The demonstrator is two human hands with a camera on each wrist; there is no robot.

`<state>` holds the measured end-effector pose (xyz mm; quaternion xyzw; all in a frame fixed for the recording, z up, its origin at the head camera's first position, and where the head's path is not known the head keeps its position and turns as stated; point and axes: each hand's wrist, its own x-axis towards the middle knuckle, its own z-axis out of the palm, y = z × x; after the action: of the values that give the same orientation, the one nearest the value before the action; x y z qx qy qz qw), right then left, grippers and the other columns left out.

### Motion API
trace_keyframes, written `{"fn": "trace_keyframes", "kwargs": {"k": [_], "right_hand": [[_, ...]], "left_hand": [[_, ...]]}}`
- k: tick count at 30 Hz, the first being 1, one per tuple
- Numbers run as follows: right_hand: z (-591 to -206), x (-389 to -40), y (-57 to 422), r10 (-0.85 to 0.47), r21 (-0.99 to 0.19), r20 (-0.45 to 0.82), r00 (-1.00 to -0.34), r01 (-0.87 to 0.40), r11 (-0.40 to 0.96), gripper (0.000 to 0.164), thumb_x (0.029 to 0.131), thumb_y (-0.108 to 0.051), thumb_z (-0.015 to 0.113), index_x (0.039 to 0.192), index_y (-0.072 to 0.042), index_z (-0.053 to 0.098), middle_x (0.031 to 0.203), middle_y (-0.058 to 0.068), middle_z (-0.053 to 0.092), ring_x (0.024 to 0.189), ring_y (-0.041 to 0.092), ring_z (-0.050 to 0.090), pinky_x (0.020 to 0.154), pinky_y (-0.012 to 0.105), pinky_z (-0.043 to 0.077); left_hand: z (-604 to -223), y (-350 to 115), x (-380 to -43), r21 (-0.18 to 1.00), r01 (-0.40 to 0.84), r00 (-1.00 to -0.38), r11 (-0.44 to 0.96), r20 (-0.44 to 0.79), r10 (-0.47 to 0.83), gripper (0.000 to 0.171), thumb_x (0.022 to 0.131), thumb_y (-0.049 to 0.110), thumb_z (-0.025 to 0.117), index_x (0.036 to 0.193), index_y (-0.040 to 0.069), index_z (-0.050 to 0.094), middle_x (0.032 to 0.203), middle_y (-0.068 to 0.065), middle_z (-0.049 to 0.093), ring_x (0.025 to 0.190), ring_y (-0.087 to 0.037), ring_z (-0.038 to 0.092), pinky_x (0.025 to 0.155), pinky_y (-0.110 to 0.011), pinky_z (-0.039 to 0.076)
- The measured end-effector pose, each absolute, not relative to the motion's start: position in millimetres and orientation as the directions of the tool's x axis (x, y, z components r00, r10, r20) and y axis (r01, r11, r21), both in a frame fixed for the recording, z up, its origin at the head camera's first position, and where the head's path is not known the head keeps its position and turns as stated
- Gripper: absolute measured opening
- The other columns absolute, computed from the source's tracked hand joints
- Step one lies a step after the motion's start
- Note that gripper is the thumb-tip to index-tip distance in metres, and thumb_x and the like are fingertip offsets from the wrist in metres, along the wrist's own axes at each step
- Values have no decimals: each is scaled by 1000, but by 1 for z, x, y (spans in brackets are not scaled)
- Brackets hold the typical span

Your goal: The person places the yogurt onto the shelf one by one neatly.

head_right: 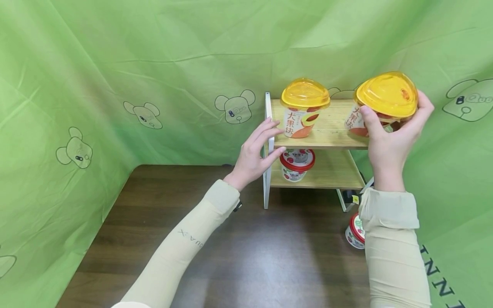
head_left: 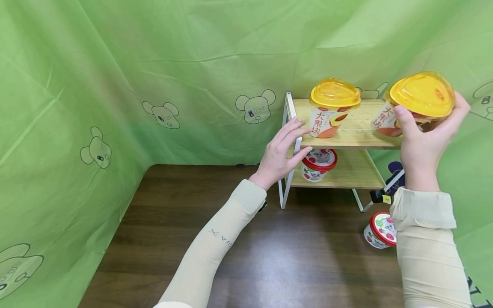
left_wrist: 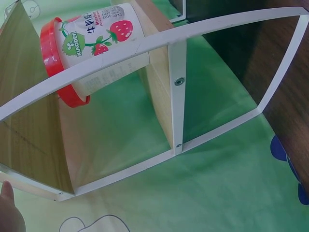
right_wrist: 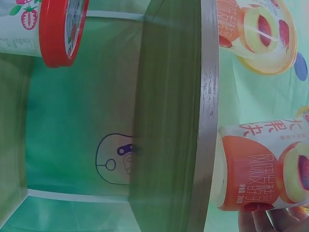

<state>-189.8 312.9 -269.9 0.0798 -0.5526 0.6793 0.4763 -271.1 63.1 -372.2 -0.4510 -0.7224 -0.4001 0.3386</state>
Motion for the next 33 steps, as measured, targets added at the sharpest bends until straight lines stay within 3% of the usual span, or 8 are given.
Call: {"fn": "trace_keyframes", "kwargs": {"k": [33], "right_hand": [[-274, -201, 327, 570, -792, 511, -643, -610, 23, 74, 80, -1, 80, 143, -12, 44, 138, 11, 53, 121, 23, 53, 100, 27, 46]], "left_hand": [[-372, 63, -271, 268, 926, -355, 265, 857, 374, 41, 95, 19, 75, 130, 4, 63, 145, -16, 54, 148, -21, 31, 120, -33, 26]]}}
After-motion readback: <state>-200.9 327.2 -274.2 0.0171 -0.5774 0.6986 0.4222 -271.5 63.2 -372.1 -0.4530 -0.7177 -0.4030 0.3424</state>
